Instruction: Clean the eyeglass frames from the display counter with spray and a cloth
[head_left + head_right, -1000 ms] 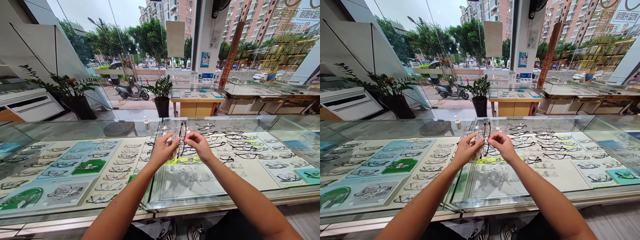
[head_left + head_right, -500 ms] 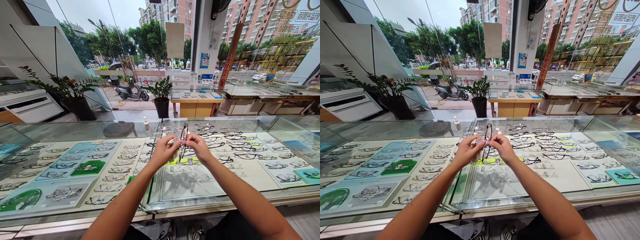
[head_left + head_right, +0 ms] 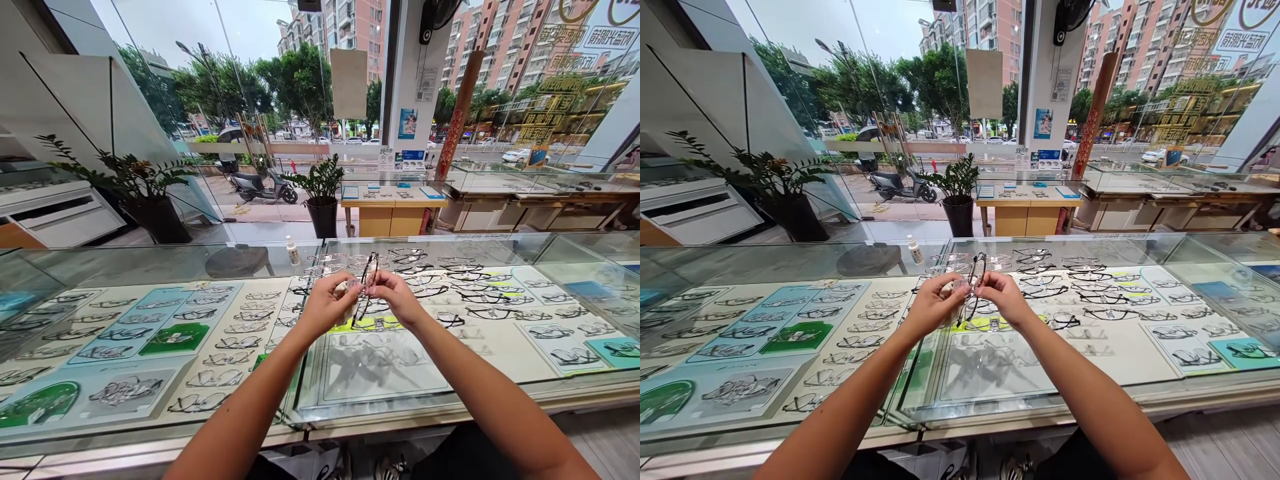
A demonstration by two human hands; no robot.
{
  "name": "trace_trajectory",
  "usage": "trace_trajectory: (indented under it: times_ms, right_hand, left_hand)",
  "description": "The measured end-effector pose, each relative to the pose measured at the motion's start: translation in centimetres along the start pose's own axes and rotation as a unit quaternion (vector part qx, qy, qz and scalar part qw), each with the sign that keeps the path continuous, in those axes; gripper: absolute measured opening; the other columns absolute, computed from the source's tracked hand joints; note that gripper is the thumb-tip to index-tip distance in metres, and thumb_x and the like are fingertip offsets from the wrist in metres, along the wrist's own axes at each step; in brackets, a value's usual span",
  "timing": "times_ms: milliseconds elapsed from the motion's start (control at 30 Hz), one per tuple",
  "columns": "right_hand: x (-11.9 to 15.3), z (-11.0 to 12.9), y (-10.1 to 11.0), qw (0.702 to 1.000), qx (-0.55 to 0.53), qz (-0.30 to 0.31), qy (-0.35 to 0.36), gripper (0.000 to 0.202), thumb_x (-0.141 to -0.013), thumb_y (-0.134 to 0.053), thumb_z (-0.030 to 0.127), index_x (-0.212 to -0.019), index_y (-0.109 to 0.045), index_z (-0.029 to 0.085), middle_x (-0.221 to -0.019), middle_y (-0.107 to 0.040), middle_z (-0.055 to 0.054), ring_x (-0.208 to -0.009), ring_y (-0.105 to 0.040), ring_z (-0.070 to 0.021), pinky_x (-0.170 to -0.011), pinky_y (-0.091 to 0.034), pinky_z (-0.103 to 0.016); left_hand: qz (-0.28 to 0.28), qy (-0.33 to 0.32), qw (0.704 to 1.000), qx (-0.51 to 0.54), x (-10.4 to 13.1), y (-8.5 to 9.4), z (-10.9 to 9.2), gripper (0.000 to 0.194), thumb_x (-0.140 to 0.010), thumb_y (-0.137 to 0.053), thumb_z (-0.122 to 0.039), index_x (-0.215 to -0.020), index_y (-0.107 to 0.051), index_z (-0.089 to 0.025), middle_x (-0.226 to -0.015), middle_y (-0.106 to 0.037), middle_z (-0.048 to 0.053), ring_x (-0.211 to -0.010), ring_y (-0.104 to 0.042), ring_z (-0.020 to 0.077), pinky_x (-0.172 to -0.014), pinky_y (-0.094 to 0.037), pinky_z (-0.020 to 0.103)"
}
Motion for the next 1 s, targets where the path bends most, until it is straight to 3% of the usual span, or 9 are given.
trace_trajectory:
  times_ms: [500,767,900,1000]
  right_hand:
    - [0.3,0.1,-0.5,0.999,-0.042,0.014,0.011,0.019,-0.067,-0.090,0.031,-0.073,-0.075,0.022,-0.080,-0.066,0.000,-0.079,-0.055,-0.0176,-0.080,-0.042,-0.033]
    - [0.5,0.6,-0.6,0.998,-0.061,0.001,-0.007,0.024,-0.067,-0.093,0.037,-0.067,-0.074,0.023,-0.075,-0.060,0.001,-0.077,-0.048,-0.0173,-0.078,-0.036,-0.033]
    - [0.6,1.0,-1.0,0.997,-0.078,0.008,-0.020,0.024,-0.066,-0.093,0.037,-0.069,-0.074,0.022,-0.080,-0.062,0.000,-0.081,-0.050,-0.0180,-0.081,-0.037,-0.033]
    - [0.7,1.1,-1.1,0.997,-0.066,0.022,-0.018,0.023,-0.067,-0.092,0.035,-0.072,-0.074,0.021,-0.081,-0.063,-0.001,-0.082,-0.051,-0.0179,-0.082,-0.038,-0.033]
  left_hand:
    - [0.053,0.011,0.999,0.008,-0.1,0.0,-0.3,0.037,-0.091,-0.074,-0.050,-0.086,-0.067,-0.015,-0.071,-0.052,-0.002,-0.059,-0.041,0.0088,-0.051,-0.032,0.019]
    - [0.023,0.005,0.999,0.023,-0.1,0.3,0.2,0.036,-0.092,-0.074,-0.052,-0.089,-0.070,-0.015,-0.074,-0.058,-0.001,-0.058,-0.043,0.0090,-0.051,-0.034,0.020]
    - [0.016,-0.020,1.000,0.013,-0.1,0.9,-0.1,0.034,-0.095,-0.072,-0.050,-0.095,-0.075,-0.016,-0.080,-0.067,0.002,-0.064,-0.055,0.0125,-0.057,-0.041,0.023]
    - [-0.003,-0.080,0.994,-0.076,-0.2,1.7,-1.2,0.027,-0.099,-0.068,-0.042,-0.095,-0.077,-0.017,-0.085,-0.075,0.005,-0.075,-0.065,0.0168,-0.068,-0.048,0.026]
Point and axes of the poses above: each hand's wrist, its own x-axis away from the middle knuckle, its own y-axis out of the back of the hand, z = x × y, the point moved 7 cm from there along -x, towards the middle knuckle
